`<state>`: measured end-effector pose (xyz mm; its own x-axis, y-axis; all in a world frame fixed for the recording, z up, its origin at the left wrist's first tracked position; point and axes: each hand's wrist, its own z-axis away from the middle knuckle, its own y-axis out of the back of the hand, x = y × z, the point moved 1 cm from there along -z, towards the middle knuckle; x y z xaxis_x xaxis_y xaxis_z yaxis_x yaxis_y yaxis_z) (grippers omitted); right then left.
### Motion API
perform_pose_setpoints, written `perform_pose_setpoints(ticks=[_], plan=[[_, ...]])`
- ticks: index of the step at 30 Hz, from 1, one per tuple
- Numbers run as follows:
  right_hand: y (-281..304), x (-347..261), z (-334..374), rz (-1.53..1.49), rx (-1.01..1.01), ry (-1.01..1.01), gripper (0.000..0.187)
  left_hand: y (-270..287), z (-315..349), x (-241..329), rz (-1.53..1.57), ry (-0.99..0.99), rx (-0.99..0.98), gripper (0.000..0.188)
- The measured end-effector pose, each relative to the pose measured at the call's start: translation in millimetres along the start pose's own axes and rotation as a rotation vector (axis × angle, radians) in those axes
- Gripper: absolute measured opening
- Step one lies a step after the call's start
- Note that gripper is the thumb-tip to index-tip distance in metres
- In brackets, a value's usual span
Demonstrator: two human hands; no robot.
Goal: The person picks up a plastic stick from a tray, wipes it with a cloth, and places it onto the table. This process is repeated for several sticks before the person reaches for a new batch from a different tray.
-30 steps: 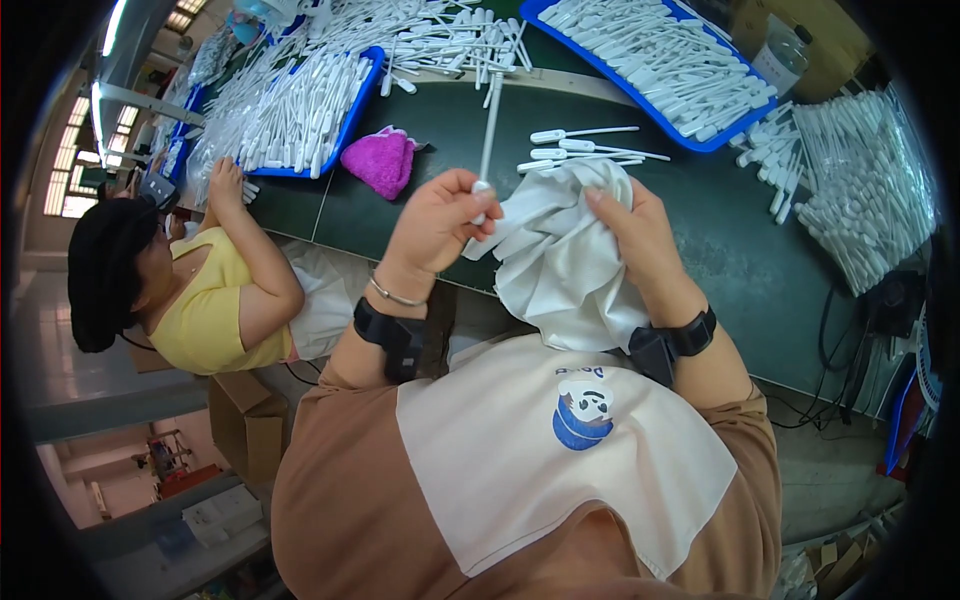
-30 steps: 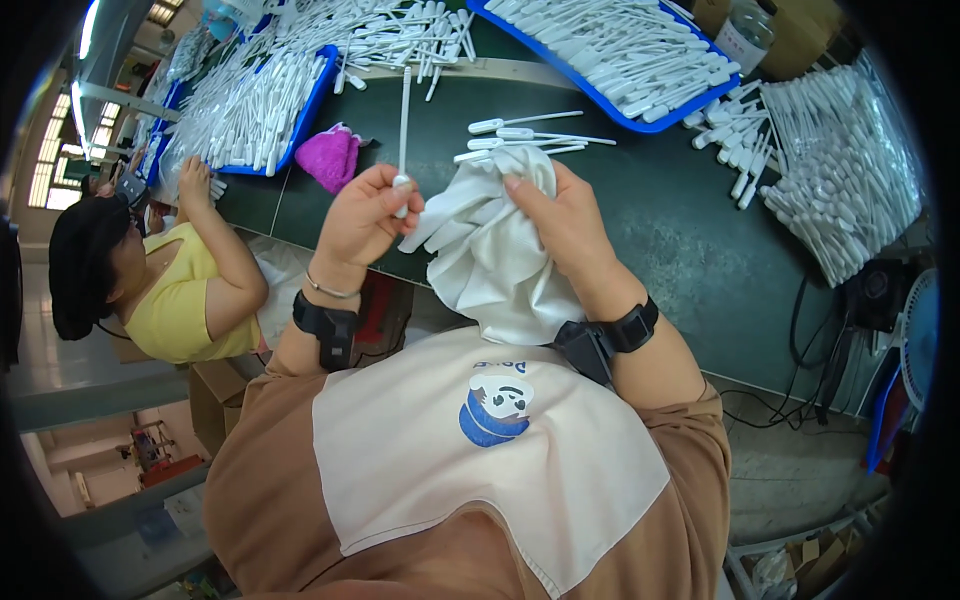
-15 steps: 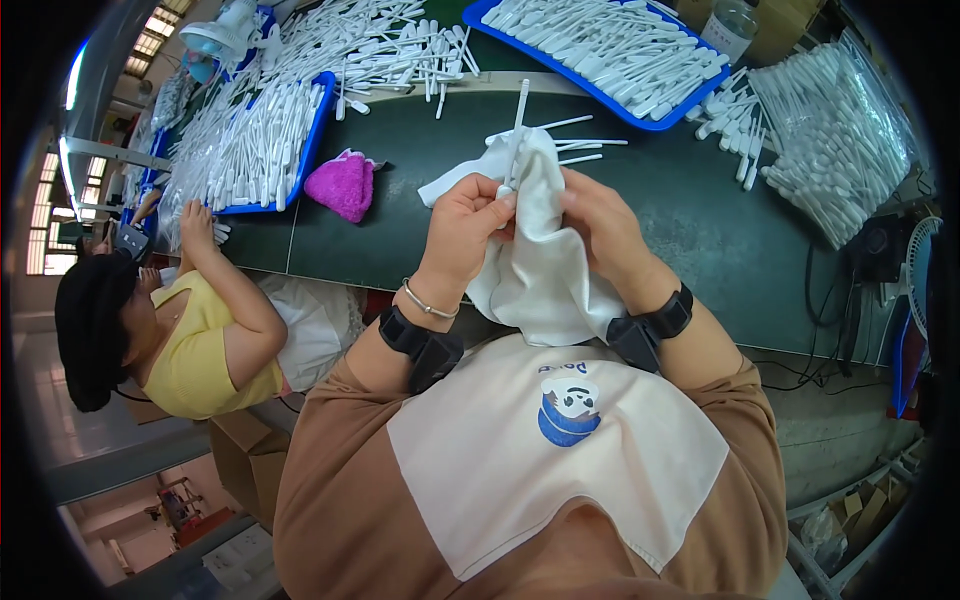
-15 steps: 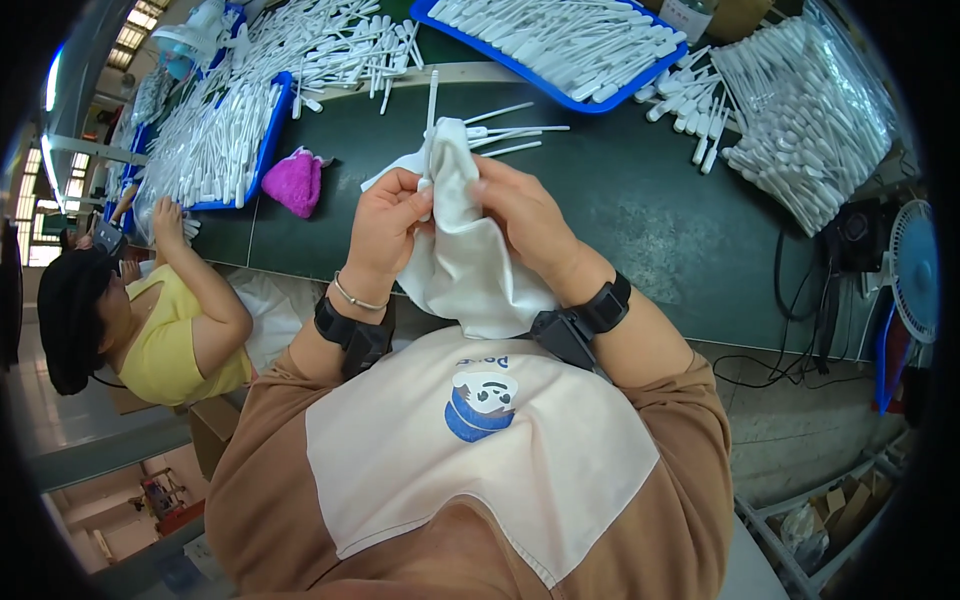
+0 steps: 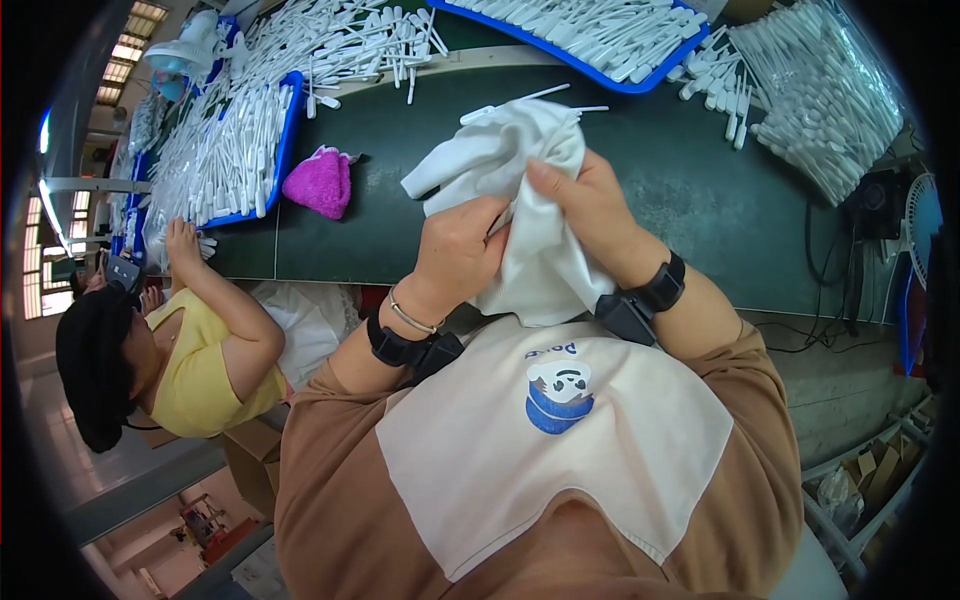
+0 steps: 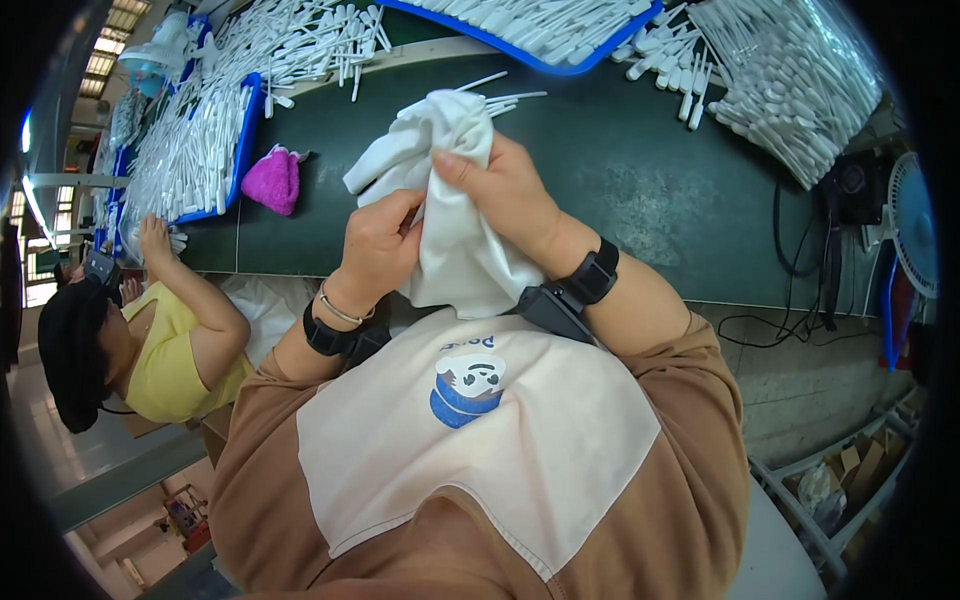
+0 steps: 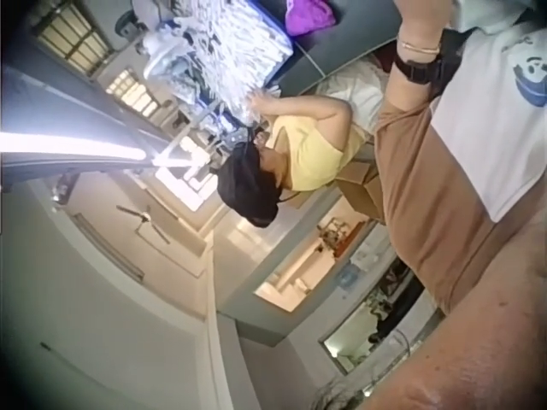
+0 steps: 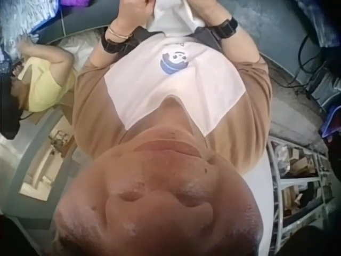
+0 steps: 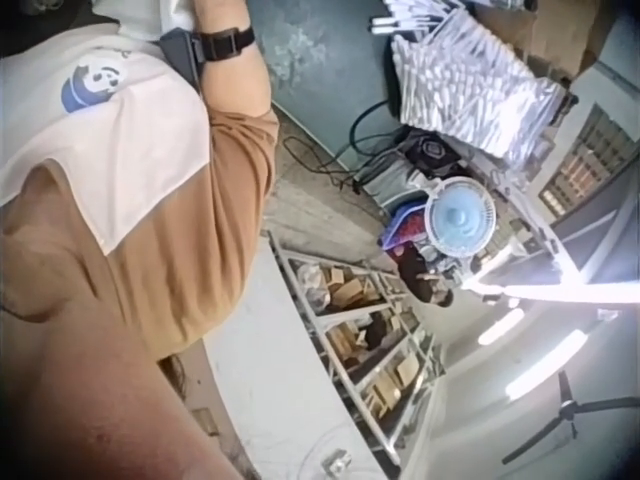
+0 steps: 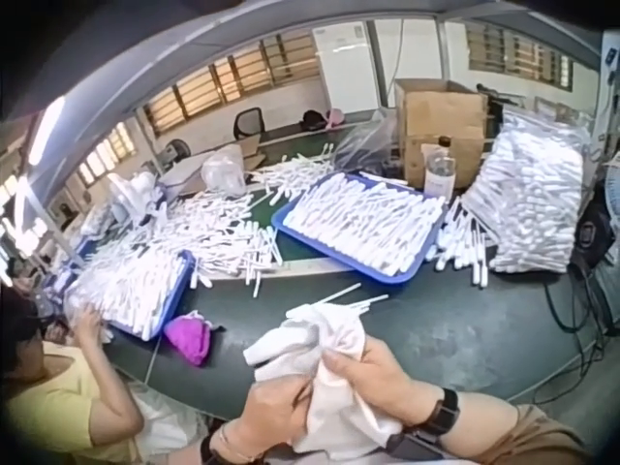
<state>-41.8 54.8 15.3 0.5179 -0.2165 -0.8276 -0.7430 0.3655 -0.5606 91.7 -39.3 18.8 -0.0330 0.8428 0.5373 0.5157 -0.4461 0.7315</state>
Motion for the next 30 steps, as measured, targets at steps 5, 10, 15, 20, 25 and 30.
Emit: perform_pose_setpoints(ticks=[5,10,15,20,25,30], plan=[[12.3,-13.1,-4.1,-0.137,0.096,0.023,0.027,-3.4,13.5,-8.3,0.621,0.429,-0.062,0.011],[4.9,-6.1,3.2,0.15,-0.187,-0.104,0.028,-1.2,7.9,-13.3,1.434,0.91,-0.228,0.017],[1.3,-12.4,9.1,0.078,-0.191,-0.093,0.029,-2.4,17.0,-16.8,1.733,0.847,-0.522,0.03],[11.2,-30.9,6.4,-0.142,-0.068,-0.034,0.03,-2.8,31.5,-24.8,1.76,0.835,-0.627,0.032],[2.0,-8.2,6.4,0.048,-0.17,-0.129,0.028,-3.7,20.4,-19.7,1.646,0.797,-0.387,0.034],[-0.5,9.9,5.3,0.197,-0.261,-0.064,0.026,1.0,-3.1,-2.3,1.044,0.849,-0.373,0.028]])
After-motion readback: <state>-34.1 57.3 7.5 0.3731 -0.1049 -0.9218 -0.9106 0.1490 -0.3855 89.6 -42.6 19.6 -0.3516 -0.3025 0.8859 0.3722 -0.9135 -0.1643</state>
